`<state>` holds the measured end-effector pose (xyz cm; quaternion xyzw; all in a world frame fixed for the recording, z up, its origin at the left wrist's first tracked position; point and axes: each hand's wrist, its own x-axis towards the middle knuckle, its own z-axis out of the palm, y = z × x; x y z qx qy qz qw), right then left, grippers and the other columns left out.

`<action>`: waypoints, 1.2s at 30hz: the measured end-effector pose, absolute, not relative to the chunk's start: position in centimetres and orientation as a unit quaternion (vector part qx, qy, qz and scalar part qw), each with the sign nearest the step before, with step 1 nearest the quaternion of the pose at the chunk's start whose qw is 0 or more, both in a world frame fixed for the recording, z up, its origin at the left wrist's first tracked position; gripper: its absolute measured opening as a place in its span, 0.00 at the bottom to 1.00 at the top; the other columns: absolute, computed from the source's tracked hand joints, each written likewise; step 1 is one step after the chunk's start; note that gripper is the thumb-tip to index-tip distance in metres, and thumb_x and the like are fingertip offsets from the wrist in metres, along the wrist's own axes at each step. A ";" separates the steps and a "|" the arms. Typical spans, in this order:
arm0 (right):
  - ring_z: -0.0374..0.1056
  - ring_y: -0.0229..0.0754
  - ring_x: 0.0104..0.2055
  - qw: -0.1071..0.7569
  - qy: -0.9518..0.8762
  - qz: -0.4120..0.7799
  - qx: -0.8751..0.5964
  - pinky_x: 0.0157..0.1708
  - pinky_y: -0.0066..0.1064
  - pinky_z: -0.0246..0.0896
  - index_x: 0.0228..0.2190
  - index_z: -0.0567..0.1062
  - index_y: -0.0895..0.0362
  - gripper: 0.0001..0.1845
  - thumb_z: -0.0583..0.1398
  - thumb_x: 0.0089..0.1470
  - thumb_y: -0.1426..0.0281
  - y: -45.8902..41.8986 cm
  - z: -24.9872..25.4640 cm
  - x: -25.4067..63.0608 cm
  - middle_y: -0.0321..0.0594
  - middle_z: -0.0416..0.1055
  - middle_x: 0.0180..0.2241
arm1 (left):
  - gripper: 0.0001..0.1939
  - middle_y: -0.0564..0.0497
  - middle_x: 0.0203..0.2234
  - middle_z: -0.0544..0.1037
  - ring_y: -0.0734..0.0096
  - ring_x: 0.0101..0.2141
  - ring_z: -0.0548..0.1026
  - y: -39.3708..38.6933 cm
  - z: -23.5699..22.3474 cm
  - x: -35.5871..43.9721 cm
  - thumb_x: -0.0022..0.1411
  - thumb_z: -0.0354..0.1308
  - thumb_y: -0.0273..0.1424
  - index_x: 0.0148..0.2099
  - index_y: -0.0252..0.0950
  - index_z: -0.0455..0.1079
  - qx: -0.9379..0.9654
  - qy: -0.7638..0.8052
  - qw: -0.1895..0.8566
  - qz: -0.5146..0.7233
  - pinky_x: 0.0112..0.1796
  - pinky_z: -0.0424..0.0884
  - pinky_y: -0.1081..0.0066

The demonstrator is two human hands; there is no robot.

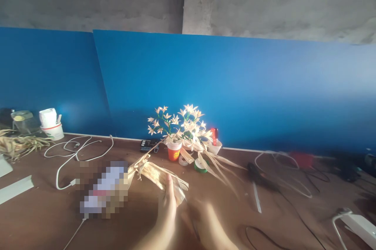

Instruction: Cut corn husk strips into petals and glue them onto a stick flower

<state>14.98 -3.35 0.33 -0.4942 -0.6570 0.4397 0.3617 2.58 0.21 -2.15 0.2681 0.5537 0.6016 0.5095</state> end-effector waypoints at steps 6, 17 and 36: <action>0.51 0.33 0.21 0.354 -0.644 0.469 -0.490 0.22 0.27 0.46 0.21 0.67 0.58 0.21 0.50 0.56 0.57 -3.3 0.3 14.8 0.31 0.56 0.17 | 0.29 0.48 0.26 0.80 0.60 0.30 0.77 0.2 -2.3 2.6 0.52 0.53 0.58 0.38 0.36 0.73 0.266 0.557 0.513 0.597 0.27 0.69 0.68; 0.55 0.32 0.16 0.306 -0.588 0.575 -0.479 0.17 0.25 0.48 0.22 0.69 0.57 0.19 0.59 0.47 0.53 -3.5 0.7 16.0 0.30 0.60 0.14 | 0.25 0.47 0.26 0.79 0.60 0.31 0.77 0.5 0.5 2.0 0.49 0.62 0.51 0.35 0.32 0.74 0.295 0.528 0.507 0.615 0.33 0.70 0.68; 0.53 0.31 0.12 0.267 -0.582 0.605 -0.472 0.15 0.27 0.39 0.18 0.76 0.56 0.14 0.60 0.46 0.60 -3.5 1.9 18.6 0.31 0.64 0.10 | 0.19 0.50 0.17 0.74 0.64 0.26 0.75 1.9 1.3 -0.1 0.47 0.65 0.45 0.27 0.31 0.75 0.435 0.473 0.544 0.539 0.27 0.67 0.71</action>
